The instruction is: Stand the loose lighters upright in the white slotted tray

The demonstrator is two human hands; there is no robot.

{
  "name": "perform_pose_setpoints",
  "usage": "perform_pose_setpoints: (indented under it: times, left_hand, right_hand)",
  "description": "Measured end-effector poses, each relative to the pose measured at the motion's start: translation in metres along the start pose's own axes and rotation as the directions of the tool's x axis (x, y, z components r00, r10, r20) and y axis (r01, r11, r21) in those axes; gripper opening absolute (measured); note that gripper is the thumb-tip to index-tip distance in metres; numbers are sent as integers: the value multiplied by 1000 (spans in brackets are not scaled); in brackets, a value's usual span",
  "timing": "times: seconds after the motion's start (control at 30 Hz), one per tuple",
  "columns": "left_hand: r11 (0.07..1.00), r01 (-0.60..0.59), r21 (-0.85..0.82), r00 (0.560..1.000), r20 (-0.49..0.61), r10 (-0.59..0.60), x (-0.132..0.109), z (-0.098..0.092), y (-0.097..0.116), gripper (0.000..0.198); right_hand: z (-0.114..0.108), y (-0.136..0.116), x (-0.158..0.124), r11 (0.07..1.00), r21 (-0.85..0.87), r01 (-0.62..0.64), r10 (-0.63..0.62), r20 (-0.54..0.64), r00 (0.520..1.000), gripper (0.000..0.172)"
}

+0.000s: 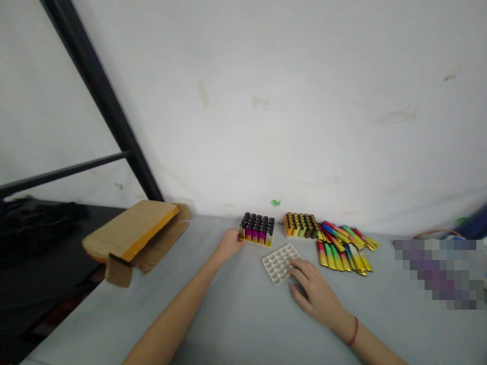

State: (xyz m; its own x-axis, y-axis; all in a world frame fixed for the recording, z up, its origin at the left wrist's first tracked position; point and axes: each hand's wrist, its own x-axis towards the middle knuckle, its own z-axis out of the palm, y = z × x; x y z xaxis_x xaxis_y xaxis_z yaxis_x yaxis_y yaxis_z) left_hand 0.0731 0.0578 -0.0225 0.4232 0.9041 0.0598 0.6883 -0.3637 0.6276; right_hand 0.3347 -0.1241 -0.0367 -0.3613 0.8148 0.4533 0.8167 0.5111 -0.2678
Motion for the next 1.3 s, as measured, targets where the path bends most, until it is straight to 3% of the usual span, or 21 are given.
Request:
perform_pose_setpoints:
  times: [0.23,0.37,0.57,0.7,0.9,1.0,1.1,1.17,1.23,1.3]
  left_hand:
    - [961,40,274,992,-123,-6,8,23,28,24]
    - [946,99,308,977,-211,-33,7,32,41,45]
    - [897,218,384,957,-266,-119,13,43,58,48]
    - [899,222,376,950,-292,-113,18,50,63,48]
    - [938,215,270,950,-279,-138,24,47,65,43]
    - [978,208,6,950,-239,-201,21,42,65,48]
    - [925,248,-288,904,-275,-328,7,44,63,68]
    - [936,141,-322,945,-238,-224,-8,49,61,69]
    - [970,-56,-239,988,-153,19,-23,55,59,71]
    - [965,-245,-95,970,-28,243,-34,58,60,77]
  right_hand:
    - [-1,-3,2,999,14,-32,32,6,999,31]
    - [-1,-4,3,999,23,-46,46,0,999,30]
    - [-2,-5,3,999,29,-34,34,-9,999,28]
    - [-8,-3,-6,1000,17,1,-1,11,1000,32]
    - [-10,-4,-23,999,23,-26,26,-27,999,40]
    - [-10,-5,-24,998,44,-33,36,-72,997,38]
    - [-19,7,-20,997,70,-43,54,-165,985,28]
    - [-30,25,-20,989,80,-126,143,-276,951,21]
    - [-42,48,-23,960,65,-273,276,-380,883,19]
    - [-52,72,-30,893,-13,-449,399,-437,806,20]
